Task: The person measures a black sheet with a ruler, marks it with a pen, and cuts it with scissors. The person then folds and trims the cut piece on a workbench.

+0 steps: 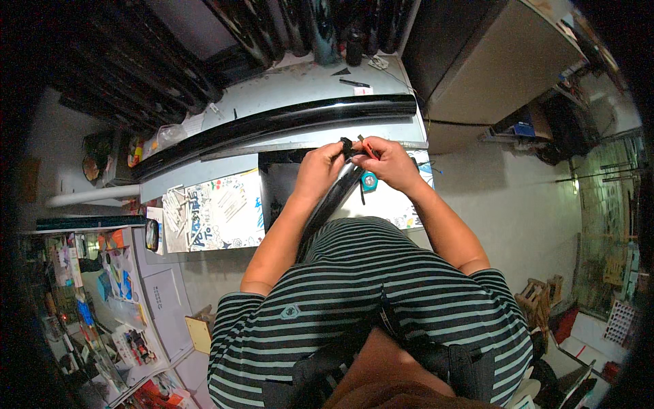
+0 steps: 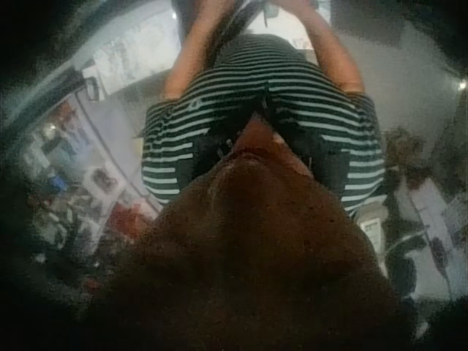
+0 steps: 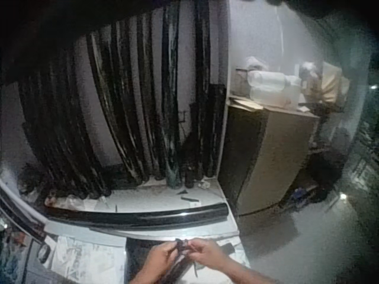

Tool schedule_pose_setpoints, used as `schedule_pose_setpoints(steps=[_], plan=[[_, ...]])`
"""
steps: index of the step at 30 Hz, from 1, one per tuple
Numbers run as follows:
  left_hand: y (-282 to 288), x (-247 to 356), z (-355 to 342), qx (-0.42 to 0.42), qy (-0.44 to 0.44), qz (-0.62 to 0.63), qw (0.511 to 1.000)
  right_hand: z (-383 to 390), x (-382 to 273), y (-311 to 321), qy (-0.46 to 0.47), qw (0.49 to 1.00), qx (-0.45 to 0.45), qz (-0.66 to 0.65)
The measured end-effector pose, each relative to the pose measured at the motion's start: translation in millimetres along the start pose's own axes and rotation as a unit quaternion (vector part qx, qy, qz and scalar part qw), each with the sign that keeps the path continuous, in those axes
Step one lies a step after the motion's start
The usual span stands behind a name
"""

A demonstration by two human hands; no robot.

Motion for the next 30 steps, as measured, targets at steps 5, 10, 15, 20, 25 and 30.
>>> schedule_pose_setpoints(steps=[5, 10, 15, 20, 25, 30], plan=[[-4.7, 5.9, 4.9, -0.178, 0.108, 0.156, 0.966, -4.9, 2.9, 6.9, -0.069, 0.995, -0.015, -0.068], [4.2, 18.8, 12.3, -0.214, 0.230, 0.363, 0.877, -6.0, -1.1, 15.3, -0.060, 0.993, 0.005, -0.103], [3.9, 13.6, 11.4, -0.139, 0.287, 0.492, 0.810, -0.8, 12.7, 0.3, -0.125, 0.971, 0.009, -0.201], [1.4, -0.9, 7.1, -0.070, 0.301, 0.549, 0.776, 9.3, 22.4, -16.7, -0.160, 0.934, -0.026, -0.320], [3.2, -2.8, 5.8, -0.059, 0.298, 0.575, 0.760, 10.0, 23.3, -26.4, -0.154, 0.912, -0.047, -0.377], [1.0, 0.4, 4.3, -0.055, 0.262, 0.514, 0.815, 8.5, 26.1, -25.2, -0.189, 0.892, -0.055, -0.406]])
Point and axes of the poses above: each hand's wrist, its own z-axis away from the middle knuckle, its own y-axis out of the back of the hand, x = y × z, the point moved 4 cm from there along -z, towards the middle knuckle, and after that the axes turned 9 degrees about x, right-handed, at the moved point
